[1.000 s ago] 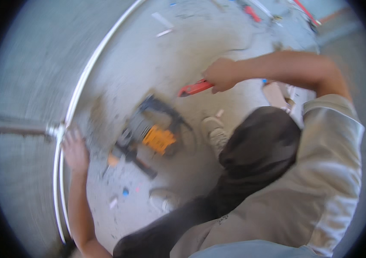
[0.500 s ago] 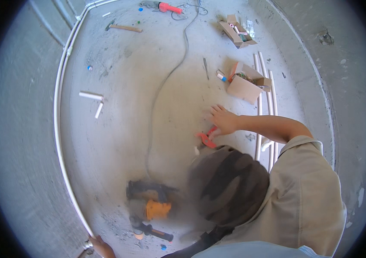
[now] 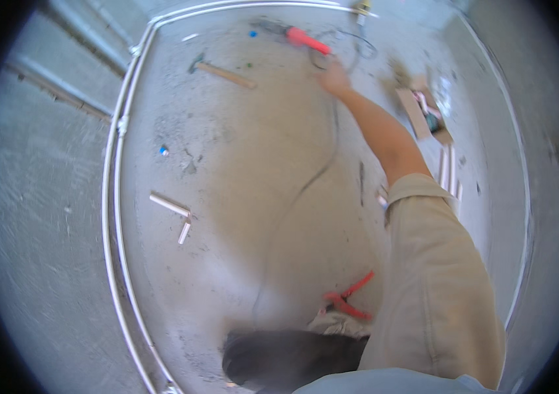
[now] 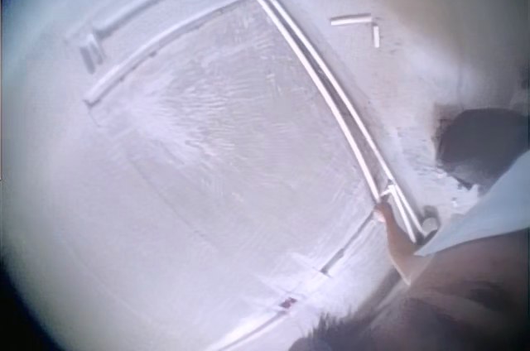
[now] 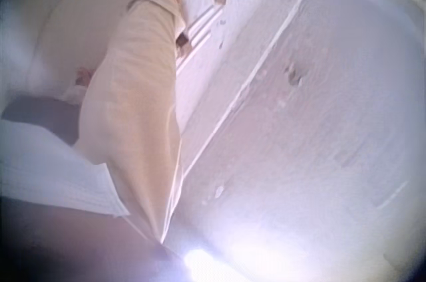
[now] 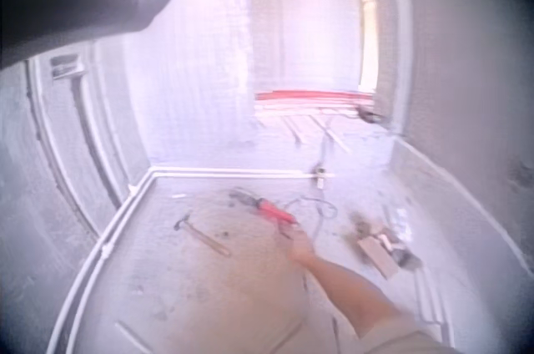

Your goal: The person installs white PVC pipes along a concrete wall. They use a pipe cutter to trim sections, a rotary hammer to drill holes in the wall, and a hammer to drive nails that secure the pipes. The person repeatedly measures, cuts, and fastens pipe segments to the wall.

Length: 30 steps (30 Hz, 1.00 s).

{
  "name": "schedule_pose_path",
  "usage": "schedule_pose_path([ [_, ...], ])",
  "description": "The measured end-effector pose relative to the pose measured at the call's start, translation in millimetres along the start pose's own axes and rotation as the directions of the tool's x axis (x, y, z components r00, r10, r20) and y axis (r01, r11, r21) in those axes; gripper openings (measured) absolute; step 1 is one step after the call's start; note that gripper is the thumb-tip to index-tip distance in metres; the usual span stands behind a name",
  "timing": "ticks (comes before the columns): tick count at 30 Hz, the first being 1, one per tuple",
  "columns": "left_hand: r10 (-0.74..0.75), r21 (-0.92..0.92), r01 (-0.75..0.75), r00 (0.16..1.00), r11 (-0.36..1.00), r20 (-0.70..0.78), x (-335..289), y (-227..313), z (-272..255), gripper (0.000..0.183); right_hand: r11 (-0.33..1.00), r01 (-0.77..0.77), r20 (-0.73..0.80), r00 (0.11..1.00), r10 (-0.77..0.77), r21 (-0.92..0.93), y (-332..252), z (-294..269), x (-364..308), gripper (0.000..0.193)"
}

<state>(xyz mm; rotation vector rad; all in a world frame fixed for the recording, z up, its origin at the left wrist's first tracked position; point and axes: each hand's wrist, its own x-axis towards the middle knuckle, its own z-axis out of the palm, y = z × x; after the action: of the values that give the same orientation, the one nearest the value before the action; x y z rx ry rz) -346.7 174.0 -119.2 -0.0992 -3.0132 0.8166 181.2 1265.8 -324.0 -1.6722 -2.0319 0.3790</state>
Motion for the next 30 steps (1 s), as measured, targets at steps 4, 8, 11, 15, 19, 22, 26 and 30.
schedule_pose_path([
  [4, -0.154, -0.029, 0.156, 0.985, 0.987, 0.075, -30, -50, 11, 0.046, 0.996, -0.024, 0.102, 0.994, 0.034, -0.089, 38, 26, 112, 0.055],
  [8, -0.155, 0.113, 0.163, 0.985, 0.980, -0.079, -63, -82, -21, 0.047, 0.993, 0.110, 0.168, 0.981, -0.101, -0.049, 75, 63, 174, 0.065],
  [11, -0.150, 0.066, 0.158, 0.982, 0.985, -0.116, -75, -85, -71, 0.043, 0.981, 0.138, 0.153, 0.981, -0.117, -0.134, 95, 95, 174, 0.048],
  [15, -0.188, 0.133, 0.208, 0.970, 0.969, -0.152, -95, -88, -116, 0.041, 0.979, 0.197, 0.115, 0.975, -0.190, -0.048, 98, 108, 158, 0.041],
  [19, -0.173, 0.070, 0.190, 0.965, 0.979, -0.196, -112, -84, -122, 0.040, 0.925, 0.317, 0.160, 0.944, -0.287, -0.211, 73, 96, 146, 0.040],
  [22, -0.131, 0.104, 0.151, 0.975, 0.983, -0.181, -127, -75, -128, 0.042, 0.965, 0.252, 0.204, 0.951, -0.234, -0.067, 37, 94, 127, 0.032],
  [26, -0.140, 0.020, 0.148, 0.968, 0.989, -0.206, -141, -51, -159, 0.035, 0.990, -0.063, 0.617, 0.786, -0.030, 0.127, -12, 109, 74, 0.017],
  [30, -0.109, 0.095, 0.125, 0.981, 0.988, -0.164, -156, -32, -182, 0.034, 0.873, -0.339, 0.560, 0.823, 0.095, 0.351, -68, 113, 9, 0.009],
])
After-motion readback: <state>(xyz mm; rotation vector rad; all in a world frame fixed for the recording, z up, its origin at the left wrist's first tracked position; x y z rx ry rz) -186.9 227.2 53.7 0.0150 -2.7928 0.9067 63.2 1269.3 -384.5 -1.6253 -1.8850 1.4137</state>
